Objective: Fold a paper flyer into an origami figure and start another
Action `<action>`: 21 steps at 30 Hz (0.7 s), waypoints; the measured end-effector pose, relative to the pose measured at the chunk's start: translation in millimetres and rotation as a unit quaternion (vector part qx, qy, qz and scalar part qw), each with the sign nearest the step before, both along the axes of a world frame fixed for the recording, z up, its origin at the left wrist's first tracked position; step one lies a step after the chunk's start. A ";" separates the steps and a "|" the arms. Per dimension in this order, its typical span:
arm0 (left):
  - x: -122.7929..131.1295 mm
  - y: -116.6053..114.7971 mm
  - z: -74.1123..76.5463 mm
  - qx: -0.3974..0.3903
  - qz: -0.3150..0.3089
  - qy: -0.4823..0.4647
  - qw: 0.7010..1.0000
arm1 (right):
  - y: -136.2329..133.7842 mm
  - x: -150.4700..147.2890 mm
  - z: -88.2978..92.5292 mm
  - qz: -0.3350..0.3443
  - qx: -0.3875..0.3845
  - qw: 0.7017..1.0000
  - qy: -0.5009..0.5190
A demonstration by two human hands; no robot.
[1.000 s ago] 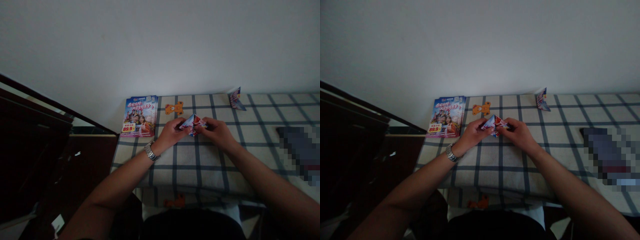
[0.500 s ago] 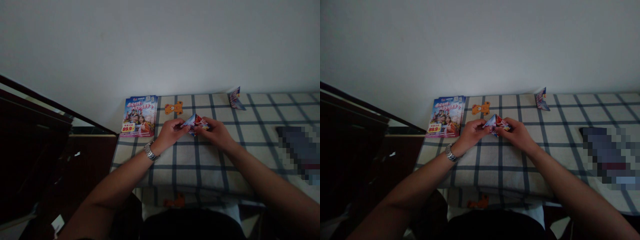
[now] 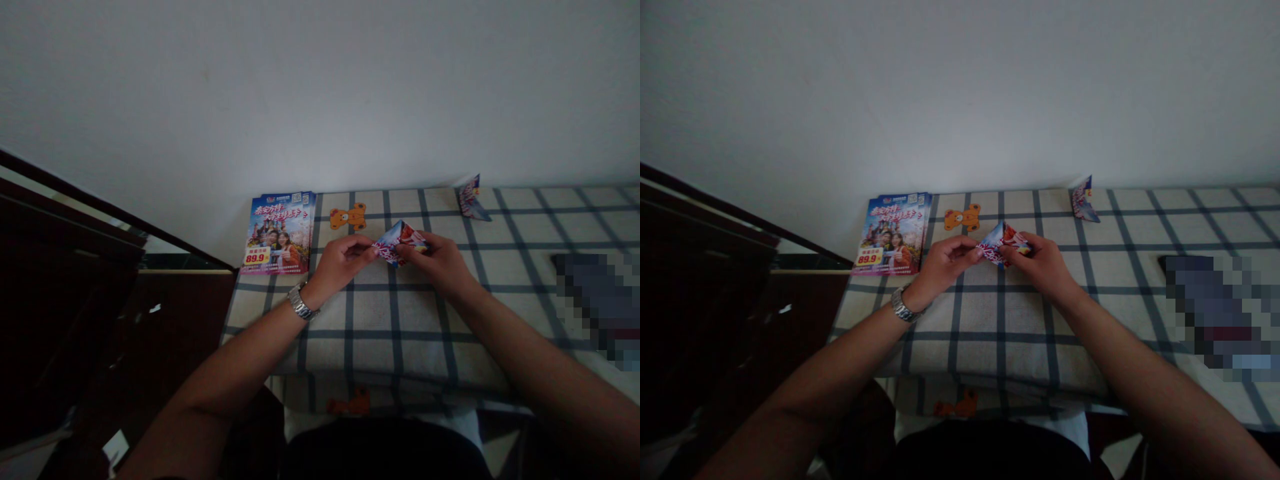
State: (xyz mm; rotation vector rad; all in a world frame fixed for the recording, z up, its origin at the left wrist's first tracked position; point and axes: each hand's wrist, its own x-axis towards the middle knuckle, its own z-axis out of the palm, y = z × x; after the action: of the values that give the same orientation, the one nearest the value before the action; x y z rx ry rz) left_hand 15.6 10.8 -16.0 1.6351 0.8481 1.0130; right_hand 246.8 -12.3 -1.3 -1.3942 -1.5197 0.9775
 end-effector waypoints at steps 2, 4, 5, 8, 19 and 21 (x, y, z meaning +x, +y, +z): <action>-0.3 0.4 -0.5 0.003 0.002 -0.003 1.000 | 0.1 -0.3 1.1 -0.001 -0.002 1.000 -0.002; -0.2 0.6 -1.1 0.004 0.002 -0.006 1.000 | 0.2 -0.5 1.0 -0.002 -0.004 1.000 -0.005; -0.2 0.7 -1.1 0.003 0.002 -0.008 1.000 | 0.3 -0.4 0.6 -0.002 -0.005 1.000 -0.003; -0.4 0.1 0.1 -0.001 -0.001 -0.007 1.000 | 0.3 0.0 -1.2 -0.001 -0.009 1.000 0.014; -1.5 -1.7 7.0 -0.007 -0.001 0.025 1.000 | -0.9 -1.5 1.3 -0.001 -0.024 0.999 0.031; -1.2 -1.4 5.9 -0.017 0.000 0.017 1.000 | -1.0 -2.3 2.4 -0.001 -0.025 0.999 0.035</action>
State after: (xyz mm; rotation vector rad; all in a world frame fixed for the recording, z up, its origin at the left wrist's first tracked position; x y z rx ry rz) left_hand 14.4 9.3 -10.1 1.6277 0.8833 0.9683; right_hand 244.5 -13.3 1.1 -1.3825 -1.4516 1.0595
